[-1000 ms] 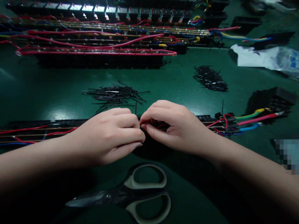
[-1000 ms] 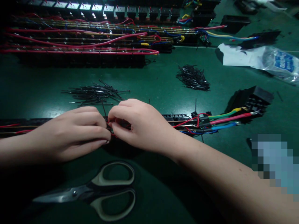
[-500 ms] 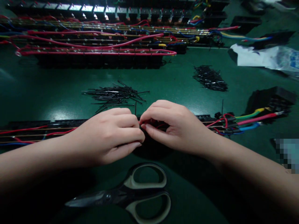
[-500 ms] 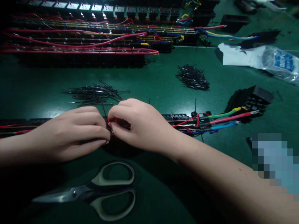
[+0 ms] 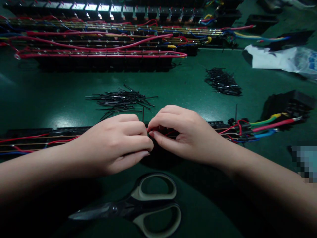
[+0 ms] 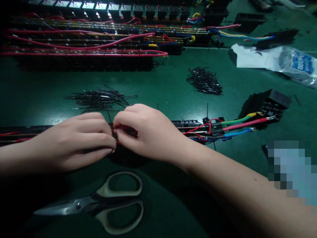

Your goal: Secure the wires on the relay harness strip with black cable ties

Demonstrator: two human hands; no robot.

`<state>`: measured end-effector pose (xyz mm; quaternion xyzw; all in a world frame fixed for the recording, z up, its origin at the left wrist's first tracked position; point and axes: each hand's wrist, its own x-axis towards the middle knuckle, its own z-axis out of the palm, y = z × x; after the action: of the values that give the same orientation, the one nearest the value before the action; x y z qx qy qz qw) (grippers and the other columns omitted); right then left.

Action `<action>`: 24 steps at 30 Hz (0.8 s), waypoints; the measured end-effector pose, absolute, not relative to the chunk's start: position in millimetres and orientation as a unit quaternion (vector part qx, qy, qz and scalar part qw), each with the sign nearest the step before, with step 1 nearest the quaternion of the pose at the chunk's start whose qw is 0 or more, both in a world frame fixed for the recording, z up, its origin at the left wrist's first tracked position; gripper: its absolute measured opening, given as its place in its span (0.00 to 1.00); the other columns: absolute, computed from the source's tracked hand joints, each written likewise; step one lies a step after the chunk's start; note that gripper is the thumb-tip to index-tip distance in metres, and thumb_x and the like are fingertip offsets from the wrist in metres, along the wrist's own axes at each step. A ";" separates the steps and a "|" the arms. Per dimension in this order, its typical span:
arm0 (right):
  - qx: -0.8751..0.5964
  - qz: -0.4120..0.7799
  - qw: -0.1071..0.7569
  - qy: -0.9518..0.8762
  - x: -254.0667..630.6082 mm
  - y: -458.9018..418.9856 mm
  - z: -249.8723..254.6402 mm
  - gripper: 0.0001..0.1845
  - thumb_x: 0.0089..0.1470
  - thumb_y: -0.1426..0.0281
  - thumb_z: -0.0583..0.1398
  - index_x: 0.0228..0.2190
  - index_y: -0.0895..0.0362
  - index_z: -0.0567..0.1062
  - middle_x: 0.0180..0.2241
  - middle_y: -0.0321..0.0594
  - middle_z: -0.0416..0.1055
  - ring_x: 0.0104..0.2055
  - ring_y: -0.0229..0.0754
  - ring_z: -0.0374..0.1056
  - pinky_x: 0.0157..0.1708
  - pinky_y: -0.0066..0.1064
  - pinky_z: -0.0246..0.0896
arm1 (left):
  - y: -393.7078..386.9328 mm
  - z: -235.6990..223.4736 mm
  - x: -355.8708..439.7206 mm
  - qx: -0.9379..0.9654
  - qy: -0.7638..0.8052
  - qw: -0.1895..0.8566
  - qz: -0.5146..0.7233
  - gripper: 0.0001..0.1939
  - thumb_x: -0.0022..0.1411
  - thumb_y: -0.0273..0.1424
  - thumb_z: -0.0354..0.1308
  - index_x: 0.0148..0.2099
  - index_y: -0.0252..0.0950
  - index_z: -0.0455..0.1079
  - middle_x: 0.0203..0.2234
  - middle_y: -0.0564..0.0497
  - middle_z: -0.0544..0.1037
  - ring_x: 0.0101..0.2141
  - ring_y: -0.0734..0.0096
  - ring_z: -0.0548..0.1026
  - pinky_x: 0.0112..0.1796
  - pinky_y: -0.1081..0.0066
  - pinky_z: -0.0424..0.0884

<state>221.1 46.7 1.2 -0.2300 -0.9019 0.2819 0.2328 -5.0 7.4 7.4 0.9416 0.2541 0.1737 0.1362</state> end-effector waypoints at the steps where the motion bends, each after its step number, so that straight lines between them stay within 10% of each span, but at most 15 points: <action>1: -0.231 0.283 0.231 -0.902 221.1 46.8 1.2 0.07 0.63 0.74 0.59 0.36 0.59 0.79 0.33 0.40 0.76 0.37 0.41 0.70 0.38 0.31 0.60 | 7.4 7.3 -5.0 0.942 0.254 0.137 0.174 0.13 0.73 0.26 0.51 0.39 0.34 0.77 0.31 0.50 0.79 0.34 0.67 0.72 0.37 0.68 0.68; 24: -0.233 0.287 0.229 -0.900 221.2 47.0 0.4 0.07 0.63 0.74 0.59 0.36 0.59 0.79 0.34 0.41 0.77 0.37 0.41 0.70 0.38 0.31 0.61 | 6.7 6.4 -5.2 0.940 0.258 0.142 0.171 0.13 0.73 0.26 0.51 0.40 0.35 0.77 0.31 0.50 0.77 0.34 0.66 0.71 0.37 0.68 0.68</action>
<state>221.2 47.0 0.4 -0.2334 -0.9002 0.2872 0.2293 -5.2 6.7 6.4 0.9402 0.2582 0.1712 0.1415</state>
